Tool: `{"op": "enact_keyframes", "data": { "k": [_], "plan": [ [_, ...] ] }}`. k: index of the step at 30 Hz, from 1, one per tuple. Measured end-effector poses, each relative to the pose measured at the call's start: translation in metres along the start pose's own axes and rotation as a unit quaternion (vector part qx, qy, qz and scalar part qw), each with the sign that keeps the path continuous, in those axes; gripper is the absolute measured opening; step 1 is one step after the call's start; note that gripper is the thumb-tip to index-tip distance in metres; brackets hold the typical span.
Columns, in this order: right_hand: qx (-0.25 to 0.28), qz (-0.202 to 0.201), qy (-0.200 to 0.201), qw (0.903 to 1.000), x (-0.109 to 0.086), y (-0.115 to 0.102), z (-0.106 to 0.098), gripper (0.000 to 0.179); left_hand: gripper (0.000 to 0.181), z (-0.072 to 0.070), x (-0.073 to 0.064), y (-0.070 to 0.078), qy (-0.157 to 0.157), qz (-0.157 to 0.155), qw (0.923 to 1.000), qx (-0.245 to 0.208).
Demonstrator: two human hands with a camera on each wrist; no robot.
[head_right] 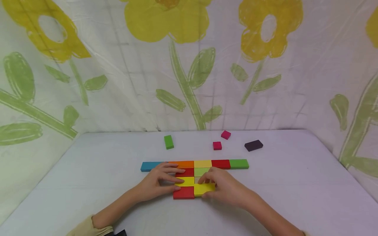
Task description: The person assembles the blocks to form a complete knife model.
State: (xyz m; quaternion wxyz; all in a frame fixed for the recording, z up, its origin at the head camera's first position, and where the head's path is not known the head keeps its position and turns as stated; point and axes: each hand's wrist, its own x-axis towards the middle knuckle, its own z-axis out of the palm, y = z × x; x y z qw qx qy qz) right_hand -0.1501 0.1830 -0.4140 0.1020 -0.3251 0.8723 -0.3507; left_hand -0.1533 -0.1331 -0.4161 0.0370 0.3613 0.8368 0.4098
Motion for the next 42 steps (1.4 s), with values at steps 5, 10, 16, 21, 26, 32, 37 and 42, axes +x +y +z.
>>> {"op": "enact_keyframes", "data": {
  "k": [5,10,16,21,26,32,37,42],
  "plan": [
    [0.003,0.032,-0.008,0.9994,0.003,0.022,0.009,0.042,0.027,0.0,0.0,0.001,0.001,0.002,1.0,0.003],
    [0.0,0.028,-0.011,0.9995,0.002,0.012,0.007,0.04,0.028,-0.001,0.001,0.001,0.0,0.0,1.0,0.002],
    [0.002,0.029,0.0,0.9996,0.002,0.007,0.007,0.036,0.027,0.0,0.0,0.001,0.001,-0.001,1.0,-0.001],
    [0.006,0.03,0.001,0.9995,0.002,0.006,0.009,0.035,0.028,0.0,0.0,0.001,-0.001,-0.003,1.0,0.002],
    [0.01,0.039,-0.003,0.9992,0.003,0.012,0.012,0.036,0.028,0.0,0.0,0.0,-0.002,-0.007,1.0,0.0],
    [0.01,0.051,-0.006,0.9987,0.004,0.018,0.014,0.037,0.028,0.001,0.0,0.0,-0.004,-0.012,0.9999,-0.005],
    [0.018,0.039,-0.005,0.9991,0.004,0.019,0.014,0.039,0.027,0.001,0.0,0.001,-0.004,-0.013,0.9999,-0.006],
    [0.034,0.025,-0.002,0.9991,-0.001,-0.01,-0.001,0.038,0.027,0.001,0.0,0.001,-0.003,-0.01,0.9999,-0.003]
  ]
}}
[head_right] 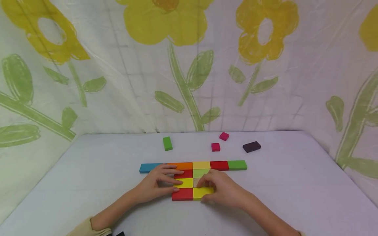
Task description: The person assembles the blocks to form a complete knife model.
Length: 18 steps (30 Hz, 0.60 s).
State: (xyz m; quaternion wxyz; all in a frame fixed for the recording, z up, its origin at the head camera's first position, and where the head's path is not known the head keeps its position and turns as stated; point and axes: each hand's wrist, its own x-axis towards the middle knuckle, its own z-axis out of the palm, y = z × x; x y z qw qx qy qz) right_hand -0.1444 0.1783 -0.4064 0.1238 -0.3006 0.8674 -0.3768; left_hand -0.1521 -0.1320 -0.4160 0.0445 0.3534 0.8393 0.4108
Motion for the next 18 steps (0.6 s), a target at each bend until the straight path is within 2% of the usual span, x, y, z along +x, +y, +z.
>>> {"op": "enact_keyframes", "data": {
  "k": [3,8,18],
  "plan": [
    [0.004,-0.001,0.001,1.0,-0.003,-0.017,-0.008,0.034,0.027,0.0,0.0,0.0,0.0,0.001,1.0,0.001],
    [0.01,0.008,0.009,0.9999,-0.006,-0.027,-0.017,0.03,0.027,0.0,0.0,-0.002,-0.002,0.004,1.0,0.001],
    [0.007,-0.003,0.039,0.9992,-0.01,-0.026,-0.036,0.03,0.027,0.0,0.0,-0.002,-0.001,0.002,1.0,-0.005]
  ]
}}
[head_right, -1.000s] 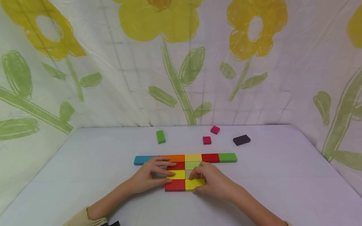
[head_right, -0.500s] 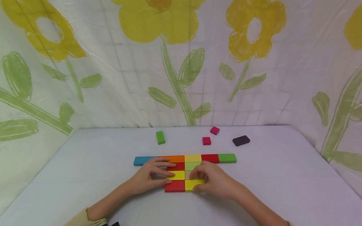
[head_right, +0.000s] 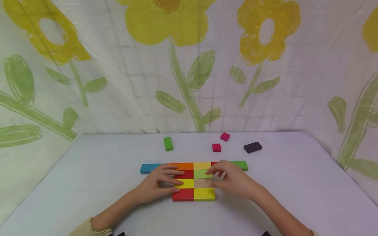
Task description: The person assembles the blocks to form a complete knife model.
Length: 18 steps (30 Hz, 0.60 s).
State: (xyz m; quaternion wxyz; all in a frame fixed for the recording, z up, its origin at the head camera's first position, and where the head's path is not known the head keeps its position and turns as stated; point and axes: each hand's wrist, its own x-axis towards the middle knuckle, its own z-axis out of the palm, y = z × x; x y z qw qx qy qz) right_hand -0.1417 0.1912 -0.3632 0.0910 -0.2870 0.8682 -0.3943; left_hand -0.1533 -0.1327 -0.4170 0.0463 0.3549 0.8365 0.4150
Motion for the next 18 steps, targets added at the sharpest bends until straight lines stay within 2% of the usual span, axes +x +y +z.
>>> {"op": "enact_keyframes", "data": {
  "k": [10,18],
  "plan": [
    [-0.039,-0.009,0.05,0.9979,0.006,0.006,-0.023,0.027,0.027,0.0,-0.001,0.0,0.001,-0.001,1.0,-0.001],
    [-0.07,0.011,0.09,0.9934,0.017,0.013,-0.042,0.032,0.028,0.0,-0.001,0.001,0.002,0.0,1.0,0.003]
  ]
}}
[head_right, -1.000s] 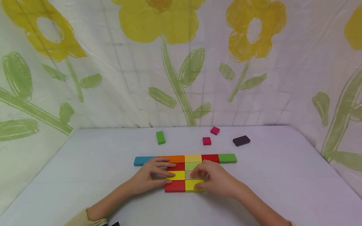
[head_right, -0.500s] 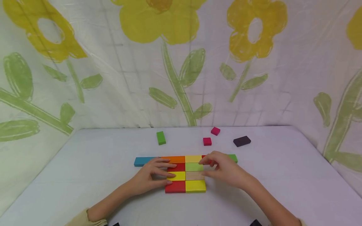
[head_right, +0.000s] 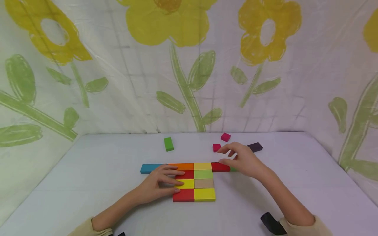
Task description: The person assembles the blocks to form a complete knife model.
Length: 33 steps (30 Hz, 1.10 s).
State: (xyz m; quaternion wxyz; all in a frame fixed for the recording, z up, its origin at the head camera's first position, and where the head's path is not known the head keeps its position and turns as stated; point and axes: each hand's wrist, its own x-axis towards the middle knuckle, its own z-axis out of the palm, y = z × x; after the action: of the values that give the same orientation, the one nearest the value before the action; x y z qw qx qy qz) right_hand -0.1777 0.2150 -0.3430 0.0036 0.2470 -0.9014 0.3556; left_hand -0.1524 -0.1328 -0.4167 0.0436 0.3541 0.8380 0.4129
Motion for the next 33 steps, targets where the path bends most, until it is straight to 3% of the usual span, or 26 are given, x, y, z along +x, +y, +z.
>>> {"op": "enact_keyframes", "data": {
  "k": [15,33],
  "plan": [
    [-0.03,0.054,0.035,0.9975,0.024,0.025,-0.017,0.037,0.027,-0.001,0.0,0.001,-0.002,-0.001,1.0,0.003],
    [-0.046,0.086,0.062,0.9933,0.016,0.068,-0.033,0.045,0.028,0.001,0.001,-0.001,0.0,-0.004,1.0,-0.002]
  ]
}}
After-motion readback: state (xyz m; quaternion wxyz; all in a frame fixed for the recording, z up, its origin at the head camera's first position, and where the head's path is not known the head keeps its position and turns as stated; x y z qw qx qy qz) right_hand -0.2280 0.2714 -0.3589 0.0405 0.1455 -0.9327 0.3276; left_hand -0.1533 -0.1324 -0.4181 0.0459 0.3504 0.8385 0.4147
